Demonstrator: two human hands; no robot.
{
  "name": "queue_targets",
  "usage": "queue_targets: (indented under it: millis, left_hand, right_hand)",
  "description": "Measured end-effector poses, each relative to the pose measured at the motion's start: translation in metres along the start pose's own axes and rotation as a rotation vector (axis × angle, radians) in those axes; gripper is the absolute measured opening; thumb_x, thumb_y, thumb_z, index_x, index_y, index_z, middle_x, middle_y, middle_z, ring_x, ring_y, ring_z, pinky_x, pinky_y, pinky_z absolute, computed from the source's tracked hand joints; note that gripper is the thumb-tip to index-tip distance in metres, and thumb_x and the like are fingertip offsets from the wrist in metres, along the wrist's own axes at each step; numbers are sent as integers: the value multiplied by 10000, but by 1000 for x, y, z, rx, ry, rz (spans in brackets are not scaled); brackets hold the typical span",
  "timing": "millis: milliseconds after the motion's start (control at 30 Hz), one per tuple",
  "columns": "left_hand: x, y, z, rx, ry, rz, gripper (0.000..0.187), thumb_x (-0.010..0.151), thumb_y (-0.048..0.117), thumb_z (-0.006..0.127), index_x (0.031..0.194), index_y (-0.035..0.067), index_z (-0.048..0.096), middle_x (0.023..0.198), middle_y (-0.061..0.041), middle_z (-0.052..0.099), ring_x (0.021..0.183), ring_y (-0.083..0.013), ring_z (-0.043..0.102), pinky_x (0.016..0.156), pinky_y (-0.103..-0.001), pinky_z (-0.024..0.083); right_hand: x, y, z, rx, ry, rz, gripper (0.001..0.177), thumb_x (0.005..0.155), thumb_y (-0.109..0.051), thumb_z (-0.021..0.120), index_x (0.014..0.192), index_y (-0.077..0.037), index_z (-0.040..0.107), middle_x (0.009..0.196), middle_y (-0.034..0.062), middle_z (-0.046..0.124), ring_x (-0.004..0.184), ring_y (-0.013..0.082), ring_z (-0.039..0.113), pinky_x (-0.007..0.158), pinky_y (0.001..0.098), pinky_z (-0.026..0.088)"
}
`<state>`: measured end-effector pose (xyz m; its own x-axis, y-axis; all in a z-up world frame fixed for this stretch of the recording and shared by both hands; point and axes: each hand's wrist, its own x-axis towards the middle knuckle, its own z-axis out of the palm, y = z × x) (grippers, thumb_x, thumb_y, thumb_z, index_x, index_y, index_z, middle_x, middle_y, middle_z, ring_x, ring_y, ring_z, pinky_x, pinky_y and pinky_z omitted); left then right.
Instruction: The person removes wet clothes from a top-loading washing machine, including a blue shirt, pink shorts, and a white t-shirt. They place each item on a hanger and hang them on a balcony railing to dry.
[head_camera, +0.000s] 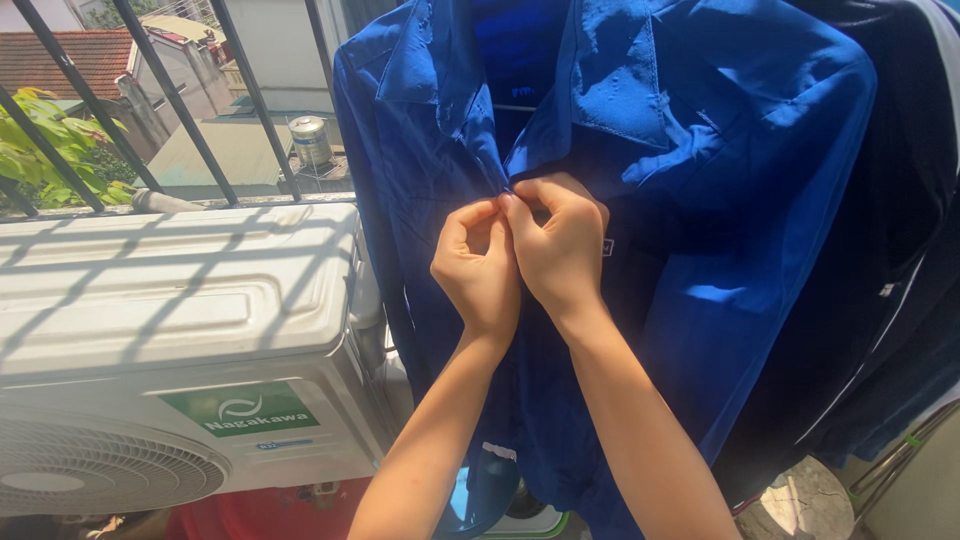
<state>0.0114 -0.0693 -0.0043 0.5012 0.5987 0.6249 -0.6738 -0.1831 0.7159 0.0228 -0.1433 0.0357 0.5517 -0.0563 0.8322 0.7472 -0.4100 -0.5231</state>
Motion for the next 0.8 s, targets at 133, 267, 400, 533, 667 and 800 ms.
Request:
queue_targets:
  millis: [133, 267, 400, 533, 667, 800]
  left_hand:
    - [0, 8, 1, 111, -28, 161, 87, 946, -10, 671, 1029, 9, 689, 1040, -88, 721, 921, -178, 740, 829, -292, 586]
    - [3, 11, -1, 211, -107, 121, 55, 976, -4, 644, 1029, 6, 645, 1067, -93, 657, 923, -190, 692, 794, -313, 559]
    - [13, 15, -11, 144, -212, 63, 35, 992, 19, 633, 1024, 7, 643, 1044, -96, 647, 930, -213, 664, 820, -329, 535]
    - [18, 22, -20, 118, -286, -30, 63, 1002, 66, 614, 999, 10, 642, 1042, -100, 653, 929, -233, 662, 838, -333, 517]
    - [10, 36, -22, 294, -232, 253, 79, 1026, 82, 598, 1034, 3, 599, 1071, -123, 620, 972, -282, 650, 846, -374, 528]
    - [20, 53, -31, 609, -411, 359, 118, 1007, 135, 599, 1006, 18, 593, 1032, -144, 604, 931, -327, 660, 735, -431, 524]
  right_hand:
    - [-7, 7, 5, 252, 60, 239, 121, 912, -81, 732, 920, 40, 739, 836, 63, 714, 737, 105, 660, 672, 249, 506]
    - [-6, 13, 5, 594, -5, 511, 121, 946, -78, 712, 955, 38, 744, 820, 27, 691, 717, 73, 598, 629, 226, 462]
    - [0, 14, -7, 698, -121, 766, 102, 926, -100, 697, 945, -3, 722, 782, 29, 692, 659, 80, 635, 587, 217, 487]
    - [-2, 6, -13, 812, -156, 800, 104, 935, -96, 717, 956, 6, 715, 770, 38, 662, 631, 93, 597, 566, 238, 475]
    - [-4, -5, -20, 899, -220, 823, 134, 967, -132, 705, 936, -3, 690, 753, 63, 667, 596, 115, 581, 502, 254, 406]
    - [-3, -10, -24, 804, -243, 832, 135, 937, -126, 675, 944, 9, 684, 809, 67, 724, 714, 138, 707, 634, 257, 520]
